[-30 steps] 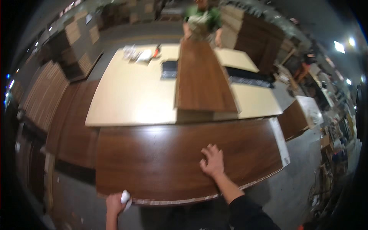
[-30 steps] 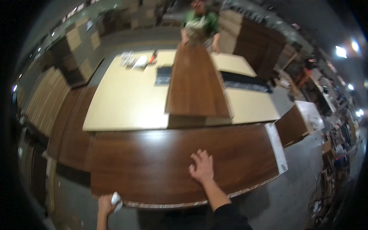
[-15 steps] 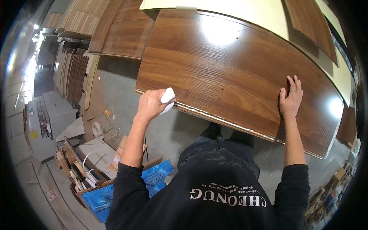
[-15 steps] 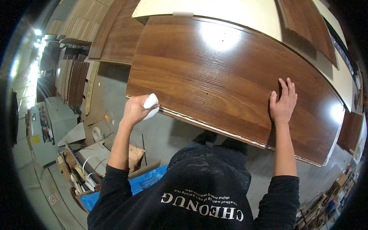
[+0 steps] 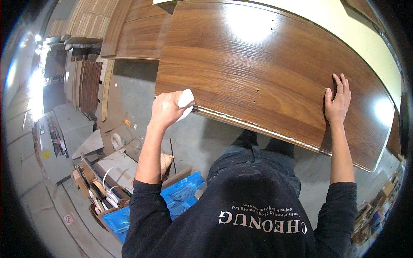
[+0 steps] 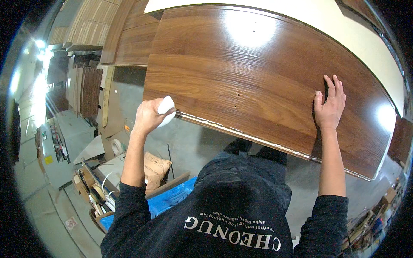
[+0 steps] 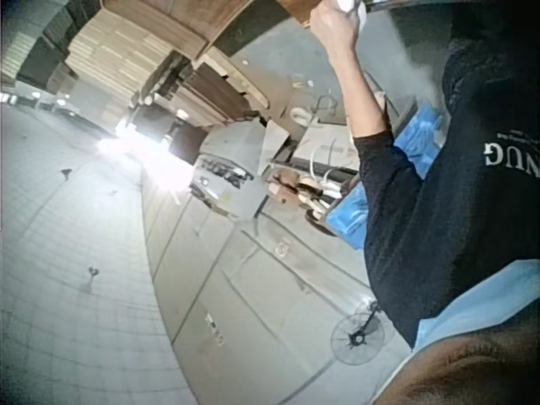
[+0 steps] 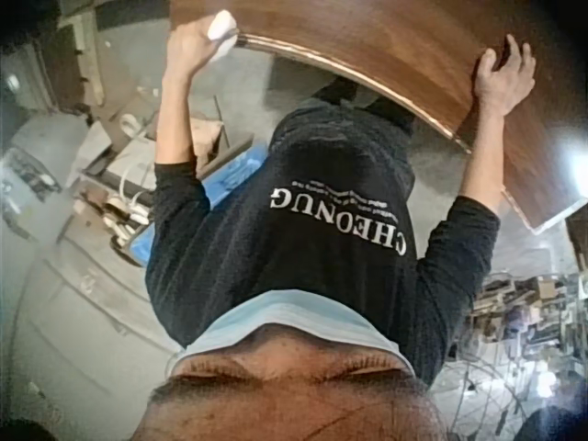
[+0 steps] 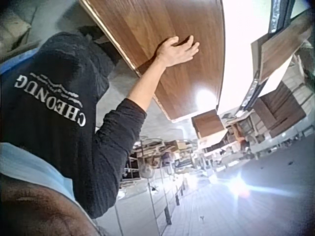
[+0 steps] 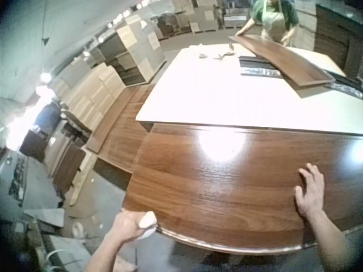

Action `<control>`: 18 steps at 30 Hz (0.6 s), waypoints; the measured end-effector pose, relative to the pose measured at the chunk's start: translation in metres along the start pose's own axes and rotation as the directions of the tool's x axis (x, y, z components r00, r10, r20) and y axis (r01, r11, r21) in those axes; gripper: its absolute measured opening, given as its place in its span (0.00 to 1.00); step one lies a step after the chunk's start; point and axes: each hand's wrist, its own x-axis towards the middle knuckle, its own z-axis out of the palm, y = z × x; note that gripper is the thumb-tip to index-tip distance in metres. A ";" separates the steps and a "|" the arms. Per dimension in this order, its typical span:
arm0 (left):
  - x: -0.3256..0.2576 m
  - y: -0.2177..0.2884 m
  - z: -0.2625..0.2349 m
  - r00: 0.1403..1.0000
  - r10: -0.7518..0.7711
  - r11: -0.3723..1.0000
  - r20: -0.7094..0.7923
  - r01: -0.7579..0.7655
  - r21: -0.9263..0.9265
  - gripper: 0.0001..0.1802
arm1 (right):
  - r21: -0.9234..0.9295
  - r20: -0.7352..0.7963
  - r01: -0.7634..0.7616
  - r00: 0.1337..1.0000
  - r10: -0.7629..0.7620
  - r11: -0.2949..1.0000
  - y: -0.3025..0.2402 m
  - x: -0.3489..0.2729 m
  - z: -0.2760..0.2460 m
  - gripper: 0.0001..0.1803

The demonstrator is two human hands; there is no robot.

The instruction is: Applying glue and wiping excess from wooden furniture panels during manufacturing.

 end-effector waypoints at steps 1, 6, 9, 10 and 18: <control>0.001 -0.001 -0.002 1.000 -0.018 1.000 0.012 0.018 0.023 0.16 | 0.006 -0.001 0.001 1.000 -0.001 1.000 0.000 -0.001 0.001 0.26; 0.002 -0.005 -0.004 1.000 -0.026 0.999 0.010 0.026 -0.019 0.15 | -0.019 -0.008 0.005 1.000 -0.005 1.000 -0.003 -0.001 -0.001 0.26; 0.004 -0.006 -0.008 0.998 -0.055 0.998 0.021 0.055 0.016 0.15 | -0.005 -0.012 0.009 1.000 -0.009 1.000 0.000 -0.001 0.000 0.26; 0.005 -0.007 -0.009 0.996 -0.083 0.996 0.027 0.081 0.041 0.15 | 0.008 -0.015 0.016 1.000 -0.015 1.000 0.001 -0.001 0.001 0.26; 0.010 -0.028 -0.009 0.994 -0.102 0.995 0.023 0.102 0.022 0.16 | -0.027 -0.001 -0.002 1.000 0.002 1.000 0.002 -0.002 0.002 0.26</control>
